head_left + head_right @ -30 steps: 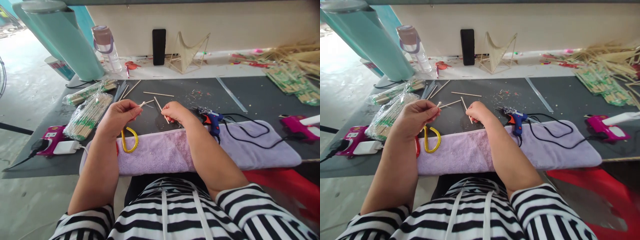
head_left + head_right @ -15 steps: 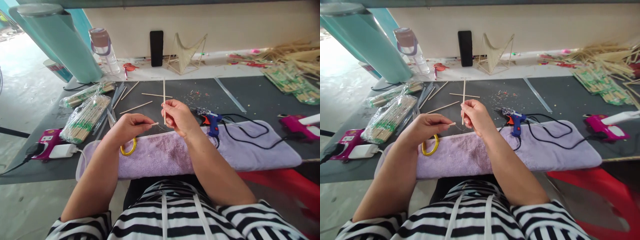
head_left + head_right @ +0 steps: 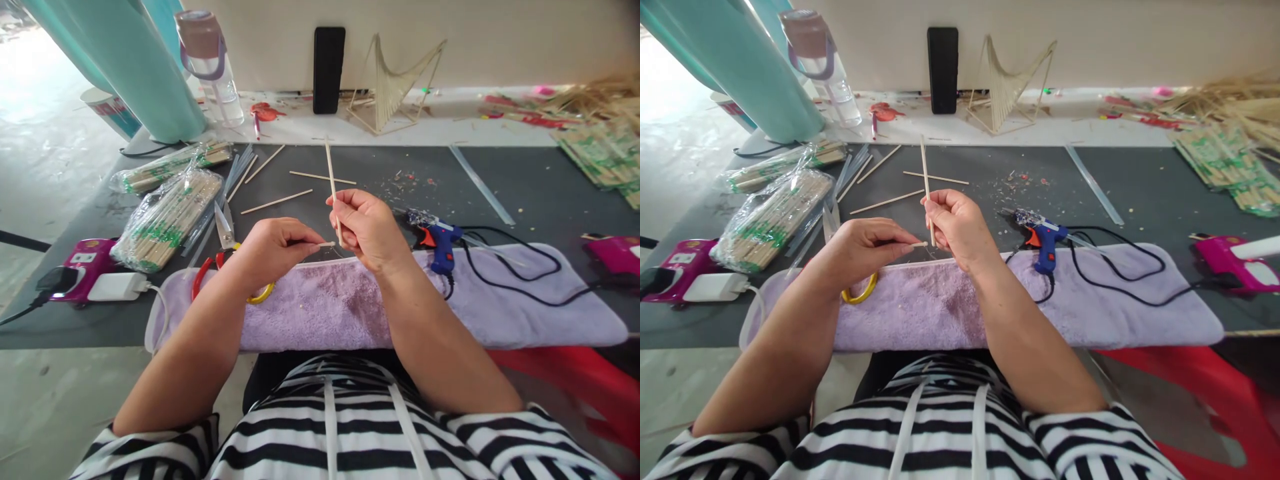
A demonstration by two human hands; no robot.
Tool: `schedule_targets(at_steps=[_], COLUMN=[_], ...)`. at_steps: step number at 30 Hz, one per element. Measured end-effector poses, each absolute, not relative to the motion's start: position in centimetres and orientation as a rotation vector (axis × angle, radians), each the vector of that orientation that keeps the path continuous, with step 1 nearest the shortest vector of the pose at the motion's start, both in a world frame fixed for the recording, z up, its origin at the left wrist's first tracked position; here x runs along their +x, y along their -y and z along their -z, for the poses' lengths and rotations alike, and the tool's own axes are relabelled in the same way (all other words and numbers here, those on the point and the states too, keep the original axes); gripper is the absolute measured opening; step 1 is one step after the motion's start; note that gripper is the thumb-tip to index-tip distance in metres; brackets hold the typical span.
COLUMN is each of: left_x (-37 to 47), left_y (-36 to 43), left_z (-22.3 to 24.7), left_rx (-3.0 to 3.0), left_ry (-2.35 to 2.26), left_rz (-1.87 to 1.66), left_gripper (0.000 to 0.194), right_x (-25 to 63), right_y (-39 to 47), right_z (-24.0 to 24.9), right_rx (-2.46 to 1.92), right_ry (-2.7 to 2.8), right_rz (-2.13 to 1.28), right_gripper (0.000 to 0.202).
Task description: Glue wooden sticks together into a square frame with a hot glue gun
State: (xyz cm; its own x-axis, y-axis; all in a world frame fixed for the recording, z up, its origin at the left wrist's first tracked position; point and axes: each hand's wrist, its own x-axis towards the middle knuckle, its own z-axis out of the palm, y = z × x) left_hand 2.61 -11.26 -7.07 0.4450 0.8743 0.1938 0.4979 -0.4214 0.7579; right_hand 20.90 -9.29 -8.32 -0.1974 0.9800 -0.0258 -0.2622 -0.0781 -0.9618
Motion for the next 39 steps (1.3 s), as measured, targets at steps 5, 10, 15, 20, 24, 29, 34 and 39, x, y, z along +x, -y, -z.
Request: schedule_targets(at_steps=[5,10,15,20,24,29,34,39], left_x=[2.9,3.1,3.5,3.6,3.8,4.3,3.2,2.0], left_y=[11.4,11.0,9.5,7.0,5.1,5.7,6.5,6.3], left_z=[6.8,7.3,9.2,9.6,9.3,9.5,9.6,9.5], left_rx=[2.066,2.087,2.188,2.355,2.503,2.522,2.392,2.32], left_ry=[-1.202,-1.289,-1.403,-1.291,-1.185,-1.209,-1.249,-1.244], left_rz=[-0.759,-0.726,-0.637,-0.519,-0.389,-0.325,-0.354,-0.436], left_gripper=[0.015,0.016,0.017,0.018,0.019,0.018,0.016,0.014], right_x=[20.6,20.9,21.9,21.9,21.8,23.5,25.5,26.0], right_y=[9.2,8.7,7.4,5.1,3.9,6.1,8.9,8.9], right_z=[8.4,8.8,9.9,10.6,11.4,11.5,10.0,9.7], right_rx=[-0.971,-1.12,-1.538,-1.642,-1.638,-1.587,-1.557,-1.346], right_ry=[1.129,1.143,1.317,1.499,1.43,1.57,2.262,2.766], right_rz=[-1.482,-1.382,-1.291,-1.239,-1.255,-1.015,-0.417,-0.144], right_gripper=[0.019,0.013,0.021,0.023,0.028,0.028,0.025,0.052])
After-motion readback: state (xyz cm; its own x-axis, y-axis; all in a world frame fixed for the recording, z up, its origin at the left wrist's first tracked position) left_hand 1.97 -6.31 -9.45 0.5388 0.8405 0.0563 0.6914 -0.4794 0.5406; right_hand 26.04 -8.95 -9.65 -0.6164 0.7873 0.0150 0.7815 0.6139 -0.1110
